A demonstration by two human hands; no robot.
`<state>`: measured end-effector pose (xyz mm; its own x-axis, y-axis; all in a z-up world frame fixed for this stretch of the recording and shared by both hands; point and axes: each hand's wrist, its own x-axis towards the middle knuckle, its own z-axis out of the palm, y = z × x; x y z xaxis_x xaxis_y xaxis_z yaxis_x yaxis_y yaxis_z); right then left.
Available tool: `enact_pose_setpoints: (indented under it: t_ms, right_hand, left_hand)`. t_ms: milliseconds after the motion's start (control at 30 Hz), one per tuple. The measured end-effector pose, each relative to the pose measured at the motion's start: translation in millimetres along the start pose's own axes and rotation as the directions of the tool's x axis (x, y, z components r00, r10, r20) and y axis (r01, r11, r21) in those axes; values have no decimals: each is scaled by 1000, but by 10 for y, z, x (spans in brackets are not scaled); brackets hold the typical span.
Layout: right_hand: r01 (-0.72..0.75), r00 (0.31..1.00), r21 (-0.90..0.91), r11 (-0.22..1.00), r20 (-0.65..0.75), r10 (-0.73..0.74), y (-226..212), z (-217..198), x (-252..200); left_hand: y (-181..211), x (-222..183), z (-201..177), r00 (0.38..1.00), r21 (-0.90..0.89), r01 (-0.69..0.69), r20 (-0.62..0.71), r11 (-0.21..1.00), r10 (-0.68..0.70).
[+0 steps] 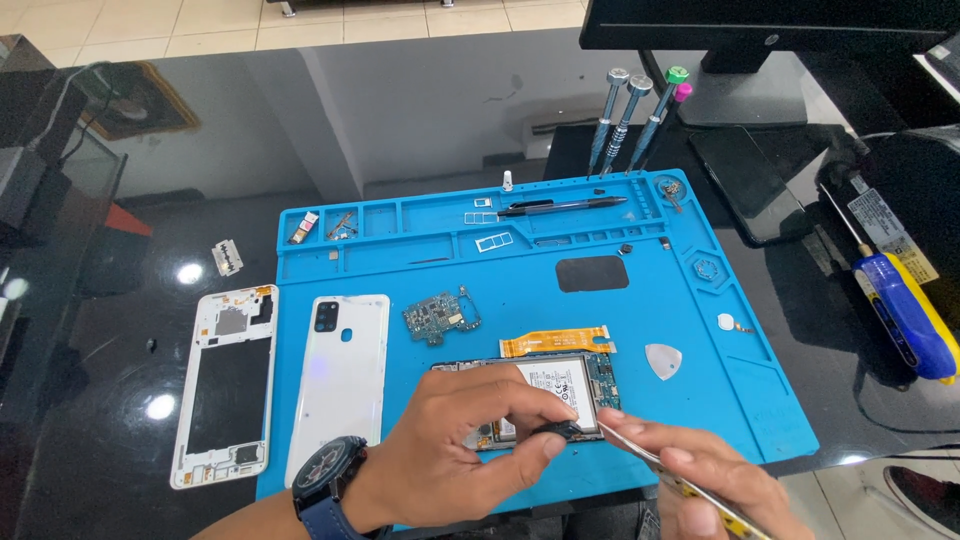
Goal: The person works on a disassembled smartphone placed on a blue anti-static mat. They handle a small black component, likely a charging port, and use tweezers to manipulate it and connect it to a ribbon cable. The workspace includes the phone's back cover, screen assembly, and various tools.
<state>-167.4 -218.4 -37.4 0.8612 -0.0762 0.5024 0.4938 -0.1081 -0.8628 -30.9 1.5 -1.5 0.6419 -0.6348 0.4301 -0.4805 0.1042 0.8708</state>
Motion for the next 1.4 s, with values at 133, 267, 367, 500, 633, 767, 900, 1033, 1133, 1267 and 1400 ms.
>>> enact_pose_setpoints:
  t_ms: [133, 267, 367, 500, 633, 767, 900, 1033, 1133, 1267, 1400]
  right_hand:
    - [-41, 996, 173, 984, 85, 26, 239, -171, -206]
    - [-11, 994, 42, 999, 107, 7, 222, -80, -222]
    - [8, 998, 97, 995, -69, -1, 168, 118, -221]
    - [87, 965, 225, 970, -259, -27, 104, 358, -153]
    - [87, 980, 210, 974, -194, -46, 25, 373, -103]
    - [140, 988, -177, 974, -35, -149, 63, 315, -121]
    - [119, 978, -237, 964, 195, -72, -19, 191, -80]
    - [-656, 746, 61, 752, 202, 635, 90, 93, -236]
    - [-703, 700, 31, 710, 205, 684, 85, 104, -249]
    - [-723, 679, 43, 689, 226, 698, 156, 73, -288]
    - [-705, 690, 49, 708, 278, 668, 312, 46, -349]
  left_hand:
    - [31, 15, -13, 1000, -6, 16, 5, 1000, -16]
    - [49, 19, -3, 1000, -63, 28, 15, 998, -27]
    - [50, 14, -7, 996, -159, 83, 50, 984, -76]
    - [-21, -4, -13, 969, -355, 240, 143, 904, -201]
    - [-131, -38, -59, 952, -536, 298, 232, 790, -201]
    - [-151, -47, -80, 946, -552, 315, 249, 772, -208]
    - [-55, 15, -58, 974, -593, 199, 211, 780, -88]
    - [-117, -13, -65, 982, -515, 155, 176, 843, -72]
    - [-139, -26, -83, 978, -473, 179, 177, 863, -105]
    - [-151, -36, -79, 981, -472, 163, 169, 867, -93]
    - [-147, -43, -86, 983, -439, 155, 161, 885, -93]
